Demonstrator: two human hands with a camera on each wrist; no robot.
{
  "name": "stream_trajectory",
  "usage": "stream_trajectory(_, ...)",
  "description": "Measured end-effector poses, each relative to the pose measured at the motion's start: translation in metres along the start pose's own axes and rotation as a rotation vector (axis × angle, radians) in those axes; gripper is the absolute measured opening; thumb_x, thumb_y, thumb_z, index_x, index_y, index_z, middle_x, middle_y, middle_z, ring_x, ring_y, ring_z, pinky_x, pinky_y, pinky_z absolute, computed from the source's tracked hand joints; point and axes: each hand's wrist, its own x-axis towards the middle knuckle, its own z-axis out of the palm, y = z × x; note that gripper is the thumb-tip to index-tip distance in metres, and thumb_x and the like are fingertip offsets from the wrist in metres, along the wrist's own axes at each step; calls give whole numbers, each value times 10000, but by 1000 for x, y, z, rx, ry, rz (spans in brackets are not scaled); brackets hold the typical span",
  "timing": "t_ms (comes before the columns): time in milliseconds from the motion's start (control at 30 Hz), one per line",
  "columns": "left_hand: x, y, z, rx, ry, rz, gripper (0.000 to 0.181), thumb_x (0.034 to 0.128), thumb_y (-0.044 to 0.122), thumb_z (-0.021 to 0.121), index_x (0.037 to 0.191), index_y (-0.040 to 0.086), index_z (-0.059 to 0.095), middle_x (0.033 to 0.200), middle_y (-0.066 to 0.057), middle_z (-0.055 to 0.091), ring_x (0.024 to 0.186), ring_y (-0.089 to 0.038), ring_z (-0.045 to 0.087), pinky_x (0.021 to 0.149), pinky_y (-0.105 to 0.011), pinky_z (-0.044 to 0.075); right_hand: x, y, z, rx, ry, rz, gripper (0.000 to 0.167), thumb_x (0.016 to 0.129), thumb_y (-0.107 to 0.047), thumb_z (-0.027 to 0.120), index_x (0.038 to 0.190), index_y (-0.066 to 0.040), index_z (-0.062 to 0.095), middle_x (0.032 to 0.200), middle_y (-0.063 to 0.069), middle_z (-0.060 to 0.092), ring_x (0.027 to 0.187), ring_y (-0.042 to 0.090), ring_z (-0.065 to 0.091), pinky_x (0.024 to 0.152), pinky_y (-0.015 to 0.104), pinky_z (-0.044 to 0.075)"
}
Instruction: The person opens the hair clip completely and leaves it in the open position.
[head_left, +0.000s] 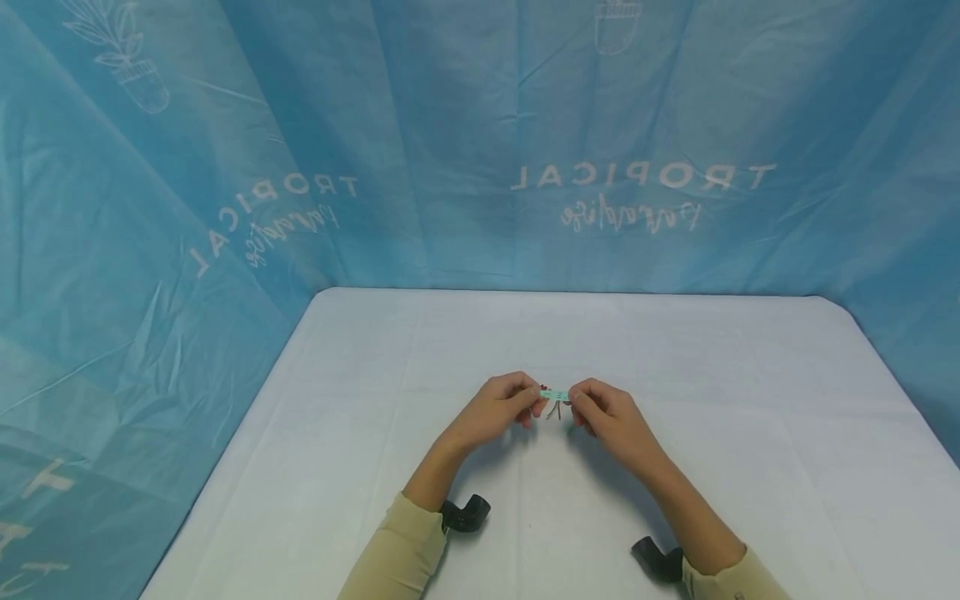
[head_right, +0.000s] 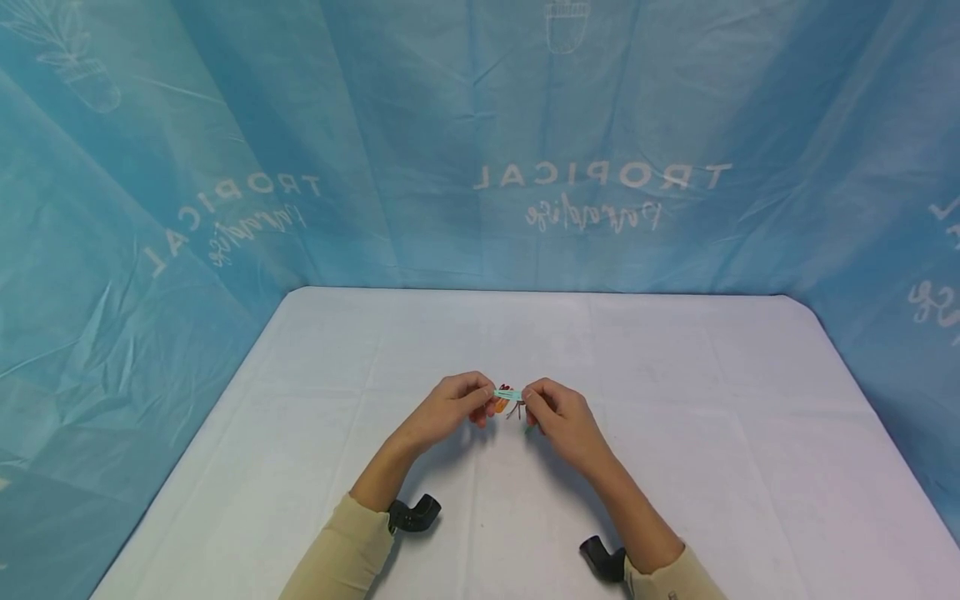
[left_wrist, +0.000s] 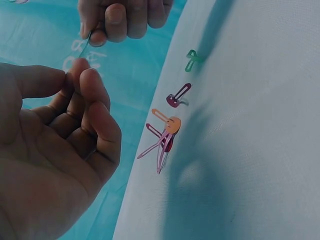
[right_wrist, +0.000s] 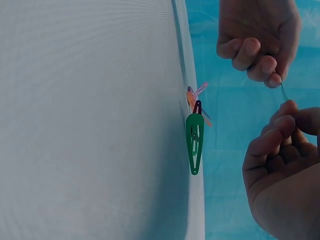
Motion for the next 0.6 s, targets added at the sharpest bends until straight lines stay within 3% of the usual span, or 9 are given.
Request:
stream_trajectory(267, 1, -1, 2, -51, 7, 10, 243, 1057, 172, 488, 1041, -26, 628, 851, -61, 632, 692, -132, 550, 700, -349, 501, 1, 2, 1, 40, 4, 38, 264, 1064, -240, 514, 956, -21, 616, 746, 146, 573, 586, 117, 446, 534, 267, 384)
stream_trajectory(500, 1, -2, 2, -66, 19, 22, 238, 1058, 172, 489, 1027, -1, 650, 826, -20, 631, 671, -141, 539, 690, -401, 492, 2, 3, 0, 75, -11, 20, 336, 1061, -260, 522, 941, 44, 596, 704, 81, 529, 592, 138, 454, 563, 276, 404)
stream_trajectory(600, 1, -1, 3, -73, 32, 22, 230, 1052, 171, 499, 1005, 13, 660, 814, -25, 633, 662, -144, 529, 674, -362, 478, 1, 1, 0, 90, -14, 12, 319, 1059, -234, 527, 937, 52, 593, 689, 72, 517, 582, 144, 445, 549, 282, 396)
